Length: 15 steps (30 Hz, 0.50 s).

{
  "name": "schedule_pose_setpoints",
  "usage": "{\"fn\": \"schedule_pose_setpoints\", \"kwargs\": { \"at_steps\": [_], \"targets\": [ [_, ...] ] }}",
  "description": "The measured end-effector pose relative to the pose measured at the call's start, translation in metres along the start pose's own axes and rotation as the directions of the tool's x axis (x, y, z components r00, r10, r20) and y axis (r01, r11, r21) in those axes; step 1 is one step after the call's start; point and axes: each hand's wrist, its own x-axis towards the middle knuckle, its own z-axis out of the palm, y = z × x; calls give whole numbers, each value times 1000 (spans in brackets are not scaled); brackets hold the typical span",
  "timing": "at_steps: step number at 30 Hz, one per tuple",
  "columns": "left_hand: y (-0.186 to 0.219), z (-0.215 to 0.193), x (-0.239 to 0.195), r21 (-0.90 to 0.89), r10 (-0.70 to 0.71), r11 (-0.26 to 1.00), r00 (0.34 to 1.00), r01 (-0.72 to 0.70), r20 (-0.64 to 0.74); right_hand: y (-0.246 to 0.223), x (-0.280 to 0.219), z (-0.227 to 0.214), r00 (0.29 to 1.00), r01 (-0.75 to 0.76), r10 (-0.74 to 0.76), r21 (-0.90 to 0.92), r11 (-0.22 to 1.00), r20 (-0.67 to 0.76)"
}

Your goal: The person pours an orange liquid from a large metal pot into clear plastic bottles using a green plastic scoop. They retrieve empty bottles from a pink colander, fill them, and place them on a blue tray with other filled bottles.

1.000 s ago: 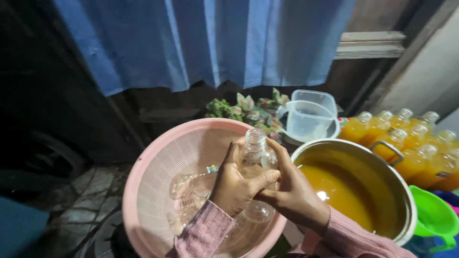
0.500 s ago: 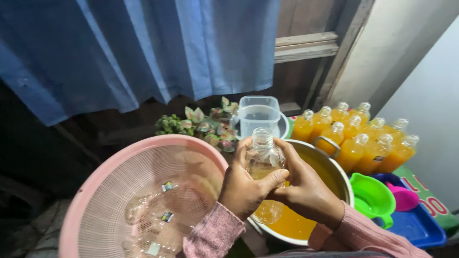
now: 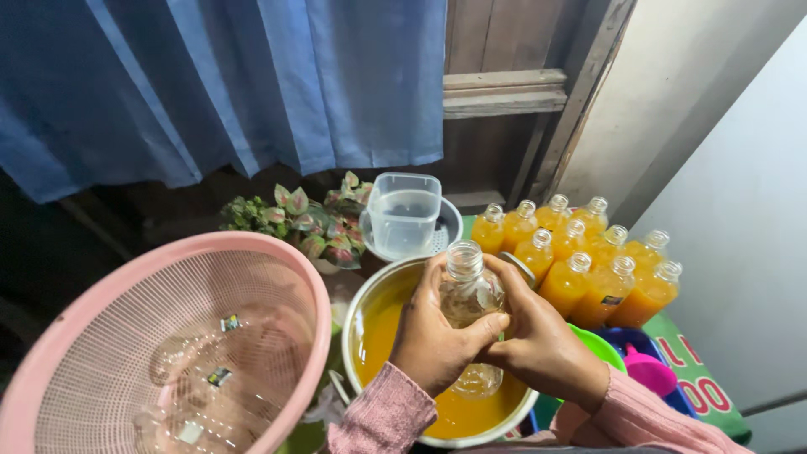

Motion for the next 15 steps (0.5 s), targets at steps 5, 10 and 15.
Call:
{"fn": "schedule_pose_setpoints", "kwargs": {
  "at_steps": [5, 10, 15],
  "targets": [
    [-6, 25, -8, 112, 11, 994, 996, 0, -94, 4, -14, -25, 998, 23, -11, -223, 975, 55],
    [-7, 24, -8, 203, 38, 979, 988, -7, -152, 4, -16, -38, 988, -119, 132, -139, 983, 86],
    [-9, 17, -1, 313, 116, 948, 974, -51, -192, 13, -10, -46, 995, -93, 98, -221, 971, 11]
  ]
}}
